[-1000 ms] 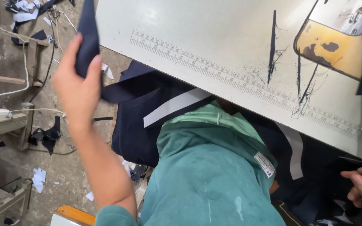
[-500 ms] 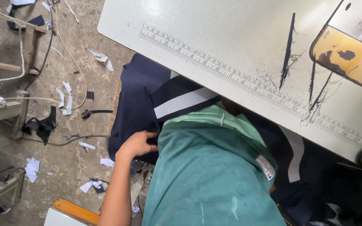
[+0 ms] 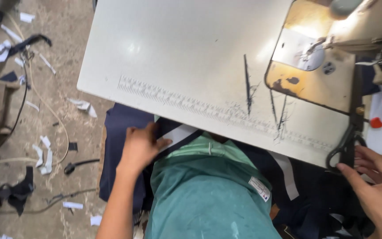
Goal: The person measures and marks a piece of dark blue fabric with a ruler and marker. They then use large shears to cut the fabric along the marked lines, separating it into strips. Finally, they fold the cut fabric pieces on the work surface.
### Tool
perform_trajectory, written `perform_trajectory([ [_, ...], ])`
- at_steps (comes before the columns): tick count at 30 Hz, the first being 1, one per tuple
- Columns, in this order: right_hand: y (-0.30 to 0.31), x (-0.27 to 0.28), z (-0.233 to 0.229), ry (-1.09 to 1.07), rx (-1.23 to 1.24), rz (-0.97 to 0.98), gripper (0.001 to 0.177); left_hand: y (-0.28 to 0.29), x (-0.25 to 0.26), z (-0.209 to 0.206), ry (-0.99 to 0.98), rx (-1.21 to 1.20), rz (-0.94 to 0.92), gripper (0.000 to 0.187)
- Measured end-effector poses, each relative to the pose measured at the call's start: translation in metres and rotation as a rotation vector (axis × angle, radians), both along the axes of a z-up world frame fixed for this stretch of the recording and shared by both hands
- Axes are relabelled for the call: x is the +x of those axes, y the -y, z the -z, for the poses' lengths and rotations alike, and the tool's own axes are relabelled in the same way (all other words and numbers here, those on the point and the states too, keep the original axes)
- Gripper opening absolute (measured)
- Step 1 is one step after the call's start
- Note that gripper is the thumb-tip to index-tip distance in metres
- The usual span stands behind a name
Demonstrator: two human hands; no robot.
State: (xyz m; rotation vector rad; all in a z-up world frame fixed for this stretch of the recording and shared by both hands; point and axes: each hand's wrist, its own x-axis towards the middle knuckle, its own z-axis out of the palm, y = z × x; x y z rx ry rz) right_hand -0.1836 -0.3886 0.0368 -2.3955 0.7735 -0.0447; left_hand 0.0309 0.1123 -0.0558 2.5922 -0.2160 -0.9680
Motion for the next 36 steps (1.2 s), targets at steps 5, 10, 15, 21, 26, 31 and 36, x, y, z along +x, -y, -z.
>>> perform_trajectory([
  [5,-0.028,0.025,-0.026,-0.217,-0.324,-0.03,0.063,0.02,-0.016,0.027,0.42,-0.294,0.144,0.071],
  [10,-0.029,0.041,-0.038,-0.32,-0.215,0.098,0.058,0.021,-0.011,0.032,0.269,-0.13,0.12,0.106],
  [15,-0.026,0.051,-0.036,-0.393,-0.146,0.164,0.051,0.027,-0.014,0.027,0.325,0.009,0.218,0.085],
  [21,-0.02,0.043,-0.026,-0.309,-0.086,0.185,0.045,0.081,-0.005,-0.094,0.045,-0.172,0.472,0.03],
  [26,-0.015,0.041,-0.024,-0.287,-0.07,0.17,0.046,0.105,0.032,-0.209,0.266,-0.471,0.933,0.047],
  [31,-0.026,0.047,-0.039,-0.281,-0.013,0.202,0.048,0.089,0.071,-0.309,0.56,-0.867,0.878,0.036],
  [36,-0.019,0.039,-0.025,-0.22,-0.037,0.207,0.046,0.044,0.117,-0.304,0.42,-0.809,0.81,0.048],
])
